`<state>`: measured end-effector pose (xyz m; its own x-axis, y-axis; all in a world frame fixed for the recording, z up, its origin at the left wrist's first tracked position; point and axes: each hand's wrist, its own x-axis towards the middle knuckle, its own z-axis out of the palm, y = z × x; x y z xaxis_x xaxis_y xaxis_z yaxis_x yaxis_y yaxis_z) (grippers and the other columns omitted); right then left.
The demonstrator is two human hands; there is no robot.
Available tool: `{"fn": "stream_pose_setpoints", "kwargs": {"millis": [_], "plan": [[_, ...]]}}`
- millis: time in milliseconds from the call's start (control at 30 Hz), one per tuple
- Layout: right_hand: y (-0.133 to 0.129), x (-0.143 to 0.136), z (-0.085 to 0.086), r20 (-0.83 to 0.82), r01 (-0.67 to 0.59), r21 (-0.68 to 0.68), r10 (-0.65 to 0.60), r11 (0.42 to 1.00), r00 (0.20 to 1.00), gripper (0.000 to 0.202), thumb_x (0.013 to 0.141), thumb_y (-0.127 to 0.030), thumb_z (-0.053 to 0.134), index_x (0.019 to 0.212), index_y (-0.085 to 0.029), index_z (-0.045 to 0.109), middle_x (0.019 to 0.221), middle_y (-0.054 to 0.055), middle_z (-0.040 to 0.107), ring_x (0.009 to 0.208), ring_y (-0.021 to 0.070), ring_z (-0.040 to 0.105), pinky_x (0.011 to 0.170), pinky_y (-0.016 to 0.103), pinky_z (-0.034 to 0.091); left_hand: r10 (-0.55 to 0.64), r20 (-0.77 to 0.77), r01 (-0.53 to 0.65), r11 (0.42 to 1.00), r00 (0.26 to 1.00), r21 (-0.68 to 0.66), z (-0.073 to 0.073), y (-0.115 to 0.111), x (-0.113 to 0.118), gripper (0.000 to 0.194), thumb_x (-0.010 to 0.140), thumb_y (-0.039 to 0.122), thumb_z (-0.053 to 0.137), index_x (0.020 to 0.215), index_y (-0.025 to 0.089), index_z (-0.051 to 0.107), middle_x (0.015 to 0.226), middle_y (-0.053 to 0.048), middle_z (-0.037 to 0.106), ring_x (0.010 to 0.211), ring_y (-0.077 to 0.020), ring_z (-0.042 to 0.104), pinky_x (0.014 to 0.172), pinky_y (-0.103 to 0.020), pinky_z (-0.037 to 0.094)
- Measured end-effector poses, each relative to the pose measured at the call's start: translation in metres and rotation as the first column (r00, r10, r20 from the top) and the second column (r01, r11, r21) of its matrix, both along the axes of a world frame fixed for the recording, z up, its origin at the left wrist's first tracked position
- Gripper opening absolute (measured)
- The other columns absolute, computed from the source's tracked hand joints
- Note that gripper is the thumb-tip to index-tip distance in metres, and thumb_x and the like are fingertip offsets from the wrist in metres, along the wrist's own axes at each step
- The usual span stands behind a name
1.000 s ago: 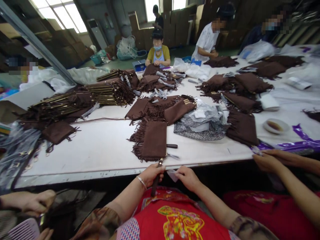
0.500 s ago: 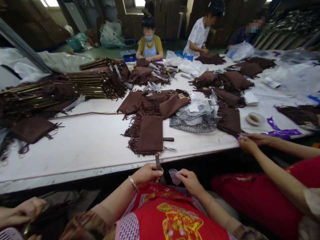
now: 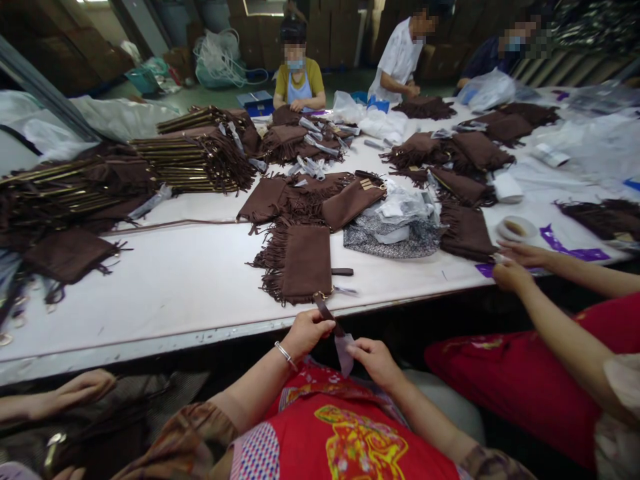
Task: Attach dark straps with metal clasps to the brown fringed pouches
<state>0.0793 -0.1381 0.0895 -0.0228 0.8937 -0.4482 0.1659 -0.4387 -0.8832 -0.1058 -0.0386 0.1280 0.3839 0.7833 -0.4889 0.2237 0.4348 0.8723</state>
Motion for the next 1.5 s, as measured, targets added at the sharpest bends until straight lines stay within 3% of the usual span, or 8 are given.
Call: {"fn": "stream_pose_setpoints", "kwargs": {"millis": [300,500,700,833,933,1100,1267,1500], "plan": [[0.003,-0.006,0.005,-0.131,0.031,-0.033,-0.035,0.999,0.991,0.034,0.074,-0.044,0.064,0.088,-0.014,0.075,0.086,0.009,0.073,0.082,0.0245,0.063,0.079,0.035,0.047,-0.075,0.081,0.076,0.997,0.994,-0.016,-0.002,-0.006,-0.003,0.013,0.068,0.024,0.066,0.075,0.013,0.067,0.058,0.001,0.058,0.054,-0.0103,0.049,0.055,-0.024,0.039],[0.004,-0.014,-0.004,-0.246,0.009,-0.029,-0.015,1.0,0.969,0.031,0.071,-0.037,0.069,0.092,-0.015,0.072,0.086,0.006,0.073,0.079,0.0212,0.064,0.077,0.033,0.049,-0.063,-0.016,0.063,0.998,0.998,0.02,-0.006,-0.007,-0.001,0.013,0.067,0.023,0.066,0.075,0.013,0.071,0.069,-0.002,0.067,0.064,-0.0139,0.057,0.064,-0.026,0.044],[0.011,-0.018,-0.009,-0.185,0.017,0.02,-0.013,1.0,0.983,0.029,0.073,-0.036,0.067,0.094,-0.015,0.072,0.087,0.006,0.072,0.081,0.021,0.063,0.078,0.032,0.048,-0.07,-0.05,0.073,0.995,0.996,0.061,-0.016,-0.013,0.001,0.014,0.066,0.026,0.068,0.075,0.015,0.072,0.072,-0.002,0.07,0.071,-0.0175,0.061,0.07,-0.028,0.046],[0.017,-0.019,-0.009,-0.065,0.017,0.045,-0.014,0.999,0.998,0.025,0.073,-0.036,0.066,0.086,-0.016,0.074,0.082,0.005,0.071,0.08,0.0204,0.061,0.075,0.03,0.046,-0.016,0.056,0.023,0.991,0.998,-0.13,-0.026,-0.019,0.001,0.019,0.059,0.028,0.077,0.069,0.014,0.07,0.068,-0.001,0.067,0.068,-0.0153,0.058,0.068,-0.026,0.044],[0.018,-0.018,-0.008,-0.079,0.007,0.038,-0.004,0.999,0.997,0.027,0.075,-0.038,0.065,0.087,-0.016,0.074,0.08,0.004,0.07,0.076,0.0186,0.06,0.071,0.028,0.044,0.069,0.134,-0.023,0.948,0.989,-0.317,-0.031,-0.014,-0.002,0.034,0.064,0.043,0.076,0.077,0.014,0.066,0.072,-0.003,0.066,0.068,-0.0144,0.059,0.068,-0.027,0.045],[0.014,-0.018,-0.004,-0.156,0.03,-0.028,-0.034,0.999,0.987,0.03,0.074,-0.041,0.067,0.086,-0.015,0.074,0.075,0.003,0.068,0.069,0.0162,0.057,0.065,0.026,0.041,0.366,0.198,-0.175,0.768,0.91,-0.616,-0.036,0.021,-0.001,0.04,0.076,0.052,0.065,0.09,0.015,0.061,0.089,-0.009,0.069,0.076,-0.016,0.065,0.073,-0.03,0.05],[0.014,-0.018,-0.007,-0.19,0.086,-0.068,-0.097,0.994,0.977,0.035,0.074,-0.046,0.066,0.087,-0.014,0.074,0.076,0.004,0.069,0.069,0.017,0.056,0.064,0.027,0.041,0.471,0.146,-0.306,0.747,0.87,-0.59,-0.044,0.04,0.015,0.023,0.072,0.028,0.072,0.088,0.019,0.058,0.078,0.0,0.067,0.071,-0.0119,0.064,0.074,-0.028,0.05],[0.038,-0.01,-0.013,-0.066,0.148,-0.007,-0.148,0.989,0.987,0.042,0.077,-0.051,0.059,0.074,-0.012,0.071,0.064,0.001,0.061,0.063,0.0144,0.049,0.06,0.026,0.037,0.41,0.104,-0.298,0.794,0.906,-0.529,-0.048,0.026,0.022,0.034,0.058,0.027,0.079,0.085,0.018,0.061,0.075,0.0,0.067,0.07,-0.0143,0.064,0.076,-0.032,0.046]]}}
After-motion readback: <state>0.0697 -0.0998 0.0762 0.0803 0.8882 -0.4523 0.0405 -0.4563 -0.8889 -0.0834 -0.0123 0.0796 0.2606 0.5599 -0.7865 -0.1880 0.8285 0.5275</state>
